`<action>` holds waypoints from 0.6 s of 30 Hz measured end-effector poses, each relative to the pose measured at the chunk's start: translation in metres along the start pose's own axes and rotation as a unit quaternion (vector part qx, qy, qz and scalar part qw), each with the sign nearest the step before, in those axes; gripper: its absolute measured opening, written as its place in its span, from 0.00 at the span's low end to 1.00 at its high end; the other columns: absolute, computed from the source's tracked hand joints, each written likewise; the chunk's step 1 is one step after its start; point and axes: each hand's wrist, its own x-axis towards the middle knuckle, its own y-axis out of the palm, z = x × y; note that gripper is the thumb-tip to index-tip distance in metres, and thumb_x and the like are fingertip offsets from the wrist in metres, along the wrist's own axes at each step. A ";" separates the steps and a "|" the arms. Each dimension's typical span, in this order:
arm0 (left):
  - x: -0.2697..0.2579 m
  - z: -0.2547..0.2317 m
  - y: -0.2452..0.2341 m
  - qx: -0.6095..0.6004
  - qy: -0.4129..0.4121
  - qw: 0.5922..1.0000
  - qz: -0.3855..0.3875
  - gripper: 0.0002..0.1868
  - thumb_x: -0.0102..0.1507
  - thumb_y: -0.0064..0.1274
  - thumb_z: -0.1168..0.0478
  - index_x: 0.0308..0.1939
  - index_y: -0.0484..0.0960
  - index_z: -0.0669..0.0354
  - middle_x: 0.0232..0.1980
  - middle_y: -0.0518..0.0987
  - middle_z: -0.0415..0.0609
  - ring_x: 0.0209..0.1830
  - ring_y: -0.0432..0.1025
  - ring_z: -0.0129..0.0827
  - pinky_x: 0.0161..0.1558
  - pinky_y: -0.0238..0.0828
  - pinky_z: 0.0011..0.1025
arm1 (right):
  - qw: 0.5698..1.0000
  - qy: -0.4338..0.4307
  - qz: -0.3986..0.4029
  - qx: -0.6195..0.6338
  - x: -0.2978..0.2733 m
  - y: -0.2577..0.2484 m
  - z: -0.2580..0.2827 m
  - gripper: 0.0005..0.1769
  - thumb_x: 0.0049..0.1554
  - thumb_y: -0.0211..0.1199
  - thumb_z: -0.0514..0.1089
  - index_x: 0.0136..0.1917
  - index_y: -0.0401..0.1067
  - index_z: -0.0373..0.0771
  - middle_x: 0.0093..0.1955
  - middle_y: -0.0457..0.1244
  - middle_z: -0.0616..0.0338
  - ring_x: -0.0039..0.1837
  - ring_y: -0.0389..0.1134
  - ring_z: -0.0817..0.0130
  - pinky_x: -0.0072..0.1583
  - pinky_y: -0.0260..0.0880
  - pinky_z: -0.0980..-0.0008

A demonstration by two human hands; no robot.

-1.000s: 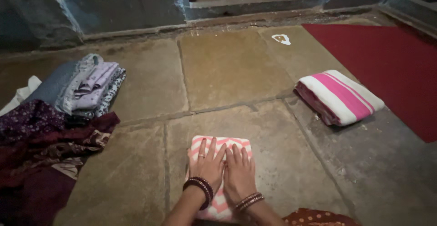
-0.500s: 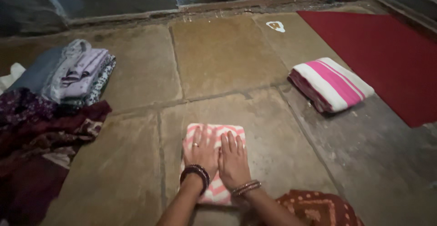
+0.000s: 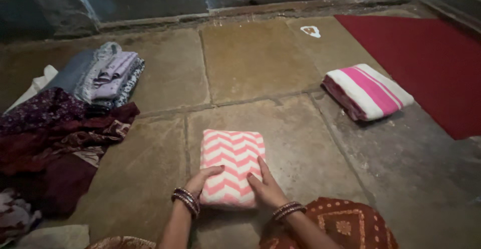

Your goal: The person folds a pink and white chevron-patterned towel on the floor, then places it on a stack. They then unfold a red and white floral-patterned cloth and begin to fold it.

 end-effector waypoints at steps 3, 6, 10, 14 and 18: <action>-0.025 -0.038 0.023 0.068 0.110 0.986 -0.108 0.30 0.48 0.67 0.58 0.52 0.83 0.68 0.47 0.88 0.56 0.44 0.83 0.42 0.49 0.81 0.38 | 0.998 -0.009 0.052 0.034 0.013 0.004 -0.003 0.48 0.60 0.59 0.52 0.84 0.36 0.46 0.79 0.54 0.49 0.77 0.56 0.59 0.72 0.59 0.64; -0.052 -0.063 0.058 0.408 0.149 0.850 -0.300 0.37 0.50 0.72 0.50 0.62 0.77 0.52 0.53 0.82 0.54 0.52 0.77 0.46 0.54 0.75 0.40 | 0.992 0.082 0.032 0.092 0.029 -0.003 -0.013 0.41 0.62 0.53 0.57 0.83 0.46 0.49 0.72 0.58 0.54 0.72 0.61 0.61 0.66 0.64 0.63; -0.060 -0.050 0.086 0.659 0.377 0.609 -0.230 0.39 0.48 0.66 0.60 0.65 0.74 0.56 0.58 0.76 0.52 0.54 0.72 0.48 0.55 0.69 0.44 | 0.888 0.025 -0.029 0.457 0.057 -0.033 -0.039 0.45 0.70 0.60 0.61 0.79 0.44 0.26 0.53 0.57 0.54 0.53 0.60 0.58 0.54 0.67 0.54; -0.051 0.014 0.098 0.716 0.394 0.546 -0.184 0.44 0.50 0.61 0.66 0.71 0.65 0.54 0.60 0.74 0.51 0.58 0.69 0.44 0.58 0.63 0.48 | 0.961 0.081 -0.257 0.065 0.070 -0.091 -0.051 0.35 0.69 0.62 0.57 0.66 0.69 0.17 0.43 0.60 0.49 0.39 0.59 0.63 0.39 0.60 0.62; -0.056 0.054 0.104 0.711 0.410 0.559 -0.118 0.44 0.50 0.61 0.64 0.71 0.64 0.62 0.70 0.69 0.60 0.58 0.67 0.46 0.53 0.61 0.47 | 0.935 0.045 -0.353 0.000 0.059 -0.098 -0.029 0.31 0.58 0.54 0.37 0.75 0.65 0.39 0.46 0.68 0.49 0.41 0.65 0.65 0.42 0.66 0.66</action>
